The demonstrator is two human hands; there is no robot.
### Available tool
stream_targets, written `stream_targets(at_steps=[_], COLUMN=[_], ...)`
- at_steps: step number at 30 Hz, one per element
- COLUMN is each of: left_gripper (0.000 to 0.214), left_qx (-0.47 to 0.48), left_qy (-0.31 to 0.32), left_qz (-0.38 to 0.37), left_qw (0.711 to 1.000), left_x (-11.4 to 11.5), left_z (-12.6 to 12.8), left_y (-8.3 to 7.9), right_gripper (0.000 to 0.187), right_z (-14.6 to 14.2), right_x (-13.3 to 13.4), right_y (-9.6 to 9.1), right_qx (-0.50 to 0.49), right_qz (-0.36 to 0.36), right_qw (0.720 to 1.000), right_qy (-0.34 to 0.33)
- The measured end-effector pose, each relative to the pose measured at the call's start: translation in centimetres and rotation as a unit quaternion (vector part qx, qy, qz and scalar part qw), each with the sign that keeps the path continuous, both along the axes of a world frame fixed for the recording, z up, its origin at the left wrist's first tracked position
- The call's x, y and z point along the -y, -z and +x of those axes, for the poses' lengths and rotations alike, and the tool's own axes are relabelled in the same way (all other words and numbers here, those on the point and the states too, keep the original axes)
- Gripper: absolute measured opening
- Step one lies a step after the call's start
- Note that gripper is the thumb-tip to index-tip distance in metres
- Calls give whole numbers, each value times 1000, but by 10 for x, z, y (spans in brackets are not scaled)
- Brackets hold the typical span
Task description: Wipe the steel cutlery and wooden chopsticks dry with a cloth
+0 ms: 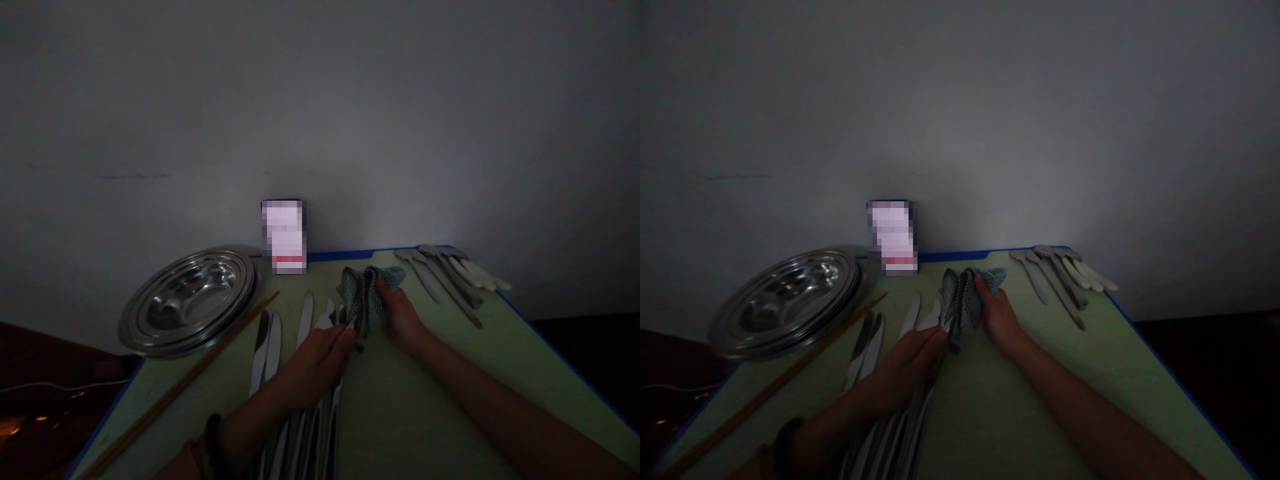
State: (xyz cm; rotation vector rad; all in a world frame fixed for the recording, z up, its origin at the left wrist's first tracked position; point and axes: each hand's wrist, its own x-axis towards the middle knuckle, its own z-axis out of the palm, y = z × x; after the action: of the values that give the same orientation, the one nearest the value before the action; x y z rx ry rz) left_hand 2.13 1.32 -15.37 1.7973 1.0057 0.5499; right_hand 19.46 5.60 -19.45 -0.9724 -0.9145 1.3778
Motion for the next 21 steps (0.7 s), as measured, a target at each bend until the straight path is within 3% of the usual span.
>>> stream_targets(at_steps=[6, 11, 21], left_gripper=[39, 42, 43], left_qx=[29, 55, 60], left_qy=[-79, -106, -79], left_qz=[-7, -11, -4], left_qw=[996, 993, 995], left_x=[-4, -4, -4], left_z=[-2, -5, -6], left_y=[5, 10, 10], right_gripper=[20, 18, 18], right_z=[5, 8, 0], right_x=[-2, -2, -1], right_y=[-9, -13, -12], right_qx=[-74, -91, -77], right_qz=[-27, -35, 14], right_qw=[993, 989, 996], right_qy=[-85, -107, -38])
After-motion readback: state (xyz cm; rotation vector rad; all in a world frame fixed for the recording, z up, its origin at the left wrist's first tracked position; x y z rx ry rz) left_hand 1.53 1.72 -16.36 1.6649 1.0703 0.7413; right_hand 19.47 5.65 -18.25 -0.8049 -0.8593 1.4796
